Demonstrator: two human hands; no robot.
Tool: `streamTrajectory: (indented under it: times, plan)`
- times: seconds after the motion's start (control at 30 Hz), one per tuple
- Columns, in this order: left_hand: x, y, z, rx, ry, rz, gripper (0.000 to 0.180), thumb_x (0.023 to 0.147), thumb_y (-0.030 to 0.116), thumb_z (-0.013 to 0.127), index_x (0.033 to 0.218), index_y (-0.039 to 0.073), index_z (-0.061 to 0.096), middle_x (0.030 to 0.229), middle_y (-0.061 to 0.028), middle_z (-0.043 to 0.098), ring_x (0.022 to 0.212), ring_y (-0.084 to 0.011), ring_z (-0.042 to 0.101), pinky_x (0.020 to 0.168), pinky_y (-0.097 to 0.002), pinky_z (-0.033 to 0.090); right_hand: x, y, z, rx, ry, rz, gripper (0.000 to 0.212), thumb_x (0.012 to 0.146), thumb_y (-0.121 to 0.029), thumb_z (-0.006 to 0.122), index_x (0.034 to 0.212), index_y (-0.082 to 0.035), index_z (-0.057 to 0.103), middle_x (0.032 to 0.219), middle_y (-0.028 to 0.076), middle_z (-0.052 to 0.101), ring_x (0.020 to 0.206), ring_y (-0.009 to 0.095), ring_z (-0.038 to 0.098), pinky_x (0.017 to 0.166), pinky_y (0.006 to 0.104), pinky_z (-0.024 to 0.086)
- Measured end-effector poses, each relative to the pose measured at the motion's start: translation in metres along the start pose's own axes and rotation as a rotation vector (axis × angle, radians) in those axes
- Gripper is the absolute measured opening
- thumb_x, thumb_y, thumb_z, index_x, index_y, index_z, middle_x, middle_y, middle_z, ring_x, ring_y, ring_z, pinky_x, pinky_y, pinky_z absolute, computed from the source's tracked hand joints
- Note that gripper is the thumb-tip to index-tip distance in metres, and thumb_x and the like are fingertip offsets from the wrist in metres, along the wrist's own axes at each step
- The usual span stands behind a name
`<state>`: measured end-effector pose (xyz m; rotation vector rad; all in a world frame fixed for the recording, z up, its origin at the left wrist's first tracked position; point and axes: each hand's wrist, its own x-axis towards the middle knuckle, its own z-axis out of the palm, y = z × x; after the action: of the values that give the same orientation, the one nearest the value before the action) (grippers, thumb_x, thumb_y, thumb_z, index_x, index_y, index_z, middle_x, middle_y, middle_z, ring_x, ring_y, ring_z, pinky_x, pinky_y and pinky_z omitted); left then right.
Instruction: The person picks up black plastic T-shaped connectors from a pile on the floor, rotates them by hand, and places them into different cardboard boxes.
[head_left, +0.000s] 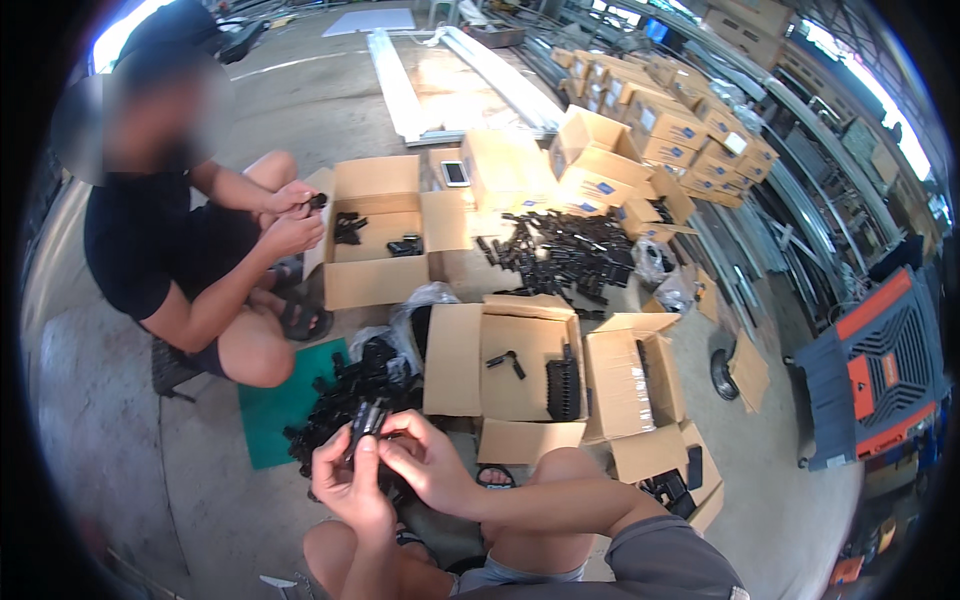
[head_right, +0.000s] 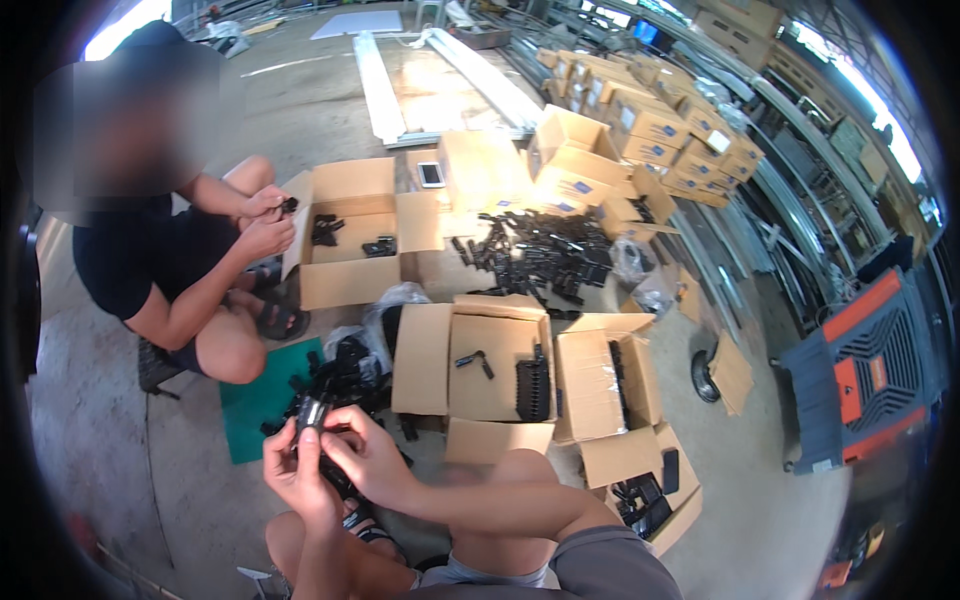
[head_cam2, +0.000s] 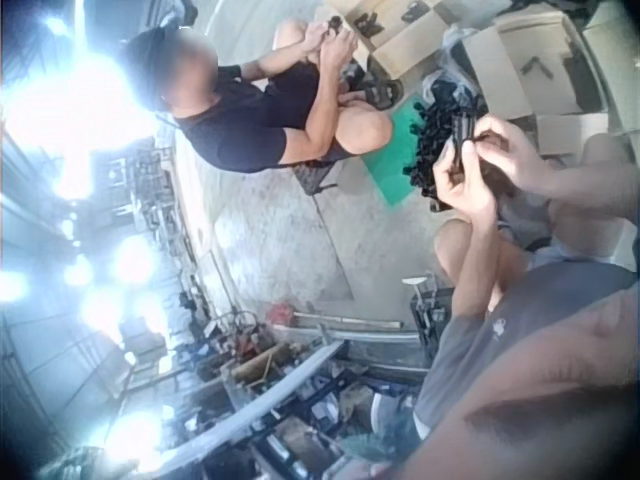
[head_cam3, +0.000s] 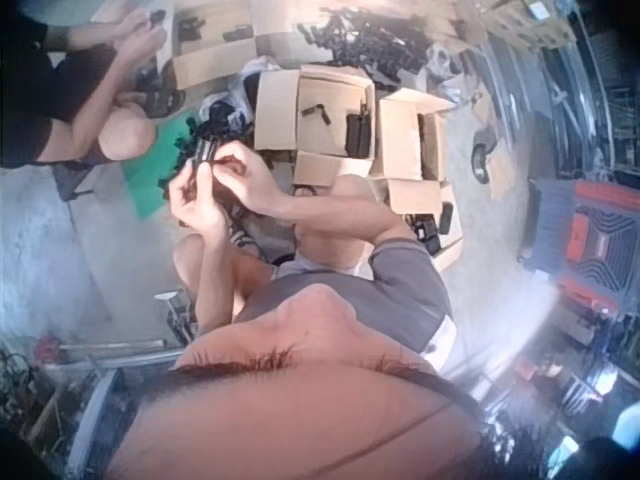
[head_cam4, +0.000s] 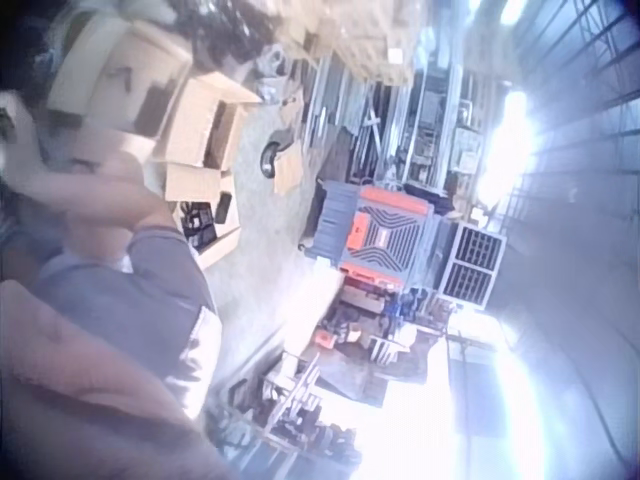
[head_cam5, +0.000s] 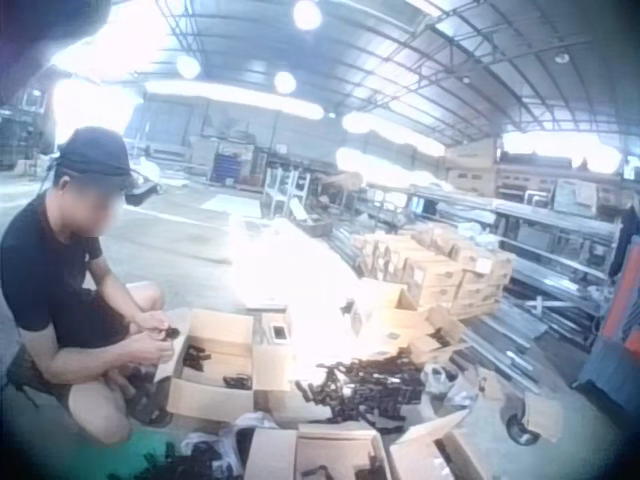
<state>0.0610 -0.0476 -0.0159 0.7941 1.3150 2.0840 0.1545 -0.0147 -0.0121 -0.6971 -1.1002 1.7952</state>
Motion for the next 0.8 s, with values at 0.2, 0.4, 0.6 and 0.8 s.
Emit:
streamTrajectory:
  times: [0.2, 0.4, 0.6, 0.8]
  plan:
    - [0.004, 0.007, -0.015, 0.007, 0.023, -0.033, 0.017, 0.086, -0.003, 0.068, 0.102, -0.001, 0.062, 0.106, -0.012, 0.066, 0.098, -0.0164, 0.063, 0.089, -0.03, 0.05, 0.004, -0.005, 0.012, -0.435, 0.042, -0.009, 0.026, 0.104, -0.025, 0.044, 0.107, -0.003, 0.057, 0.097, 0.003, 0.059, 0.087, 0.007, 0.055, 0.079, 0.0246, 0.046]
    - [0.033, 0.013, -0.024, -0.6, 0.013, -0.789, 0.029, 0.097, 0.034, 0.058, 0.109, 0.007, 0.059, 0.099, -0.0058, 0.066, 0.09, -0.0136, 0.062, 0.081, -0.0271, 0.049, 0.007, -0.005, -0.001, -0.075, 0.136, 0.072, 0.035, 0.106, -0.028, 0.036, 0.122, 0.001, 0.047, 0.112, 0.017, 0.059, 0.097, 0.023, 0.066, 0.082, 0.0319, 0.055]
    - [0.033, 0.021, -0.039, -0.541, 0.064, -0.767, 0.03, 0.097, 0.037, 0.057, 0.108, 0.009, 0.06, 0.099, -0.006, 0.067, 0.087, -0.0127, 0.064, 0.08, -0.0274, 0.051, 0.004, -0.004, 0.001, -0.235, 0.046, 0.065, 0.029, 0.103, -0.022, 0.044, 0.119, 0.001, 0.05, 0.112, 0.015, 0.061, 0.093, 0.019, 0.066, 0.08, 0.0296, 0.053]
    - [0.029, 0.013, -0.032, -0.562, -0.03, -0.851, 0.029, 0.098, 0.038, 0.056, 0.105, 0.01, 0.061, 0.096, -0.0048, 0.067, 0.084, -0.0117, 0.063, 0.076, -0.0269, 0.051, 0.003, -0.002, 0.002, -0.558, 0.069, -0.254, 0.014, 0.089, -0.008, 0.067, 0.103, -0.003, 0.066, 0.103, 0.009, 0.065, 0.083, 0.018, 0.066, 0.07, 0.0306, 0.053]
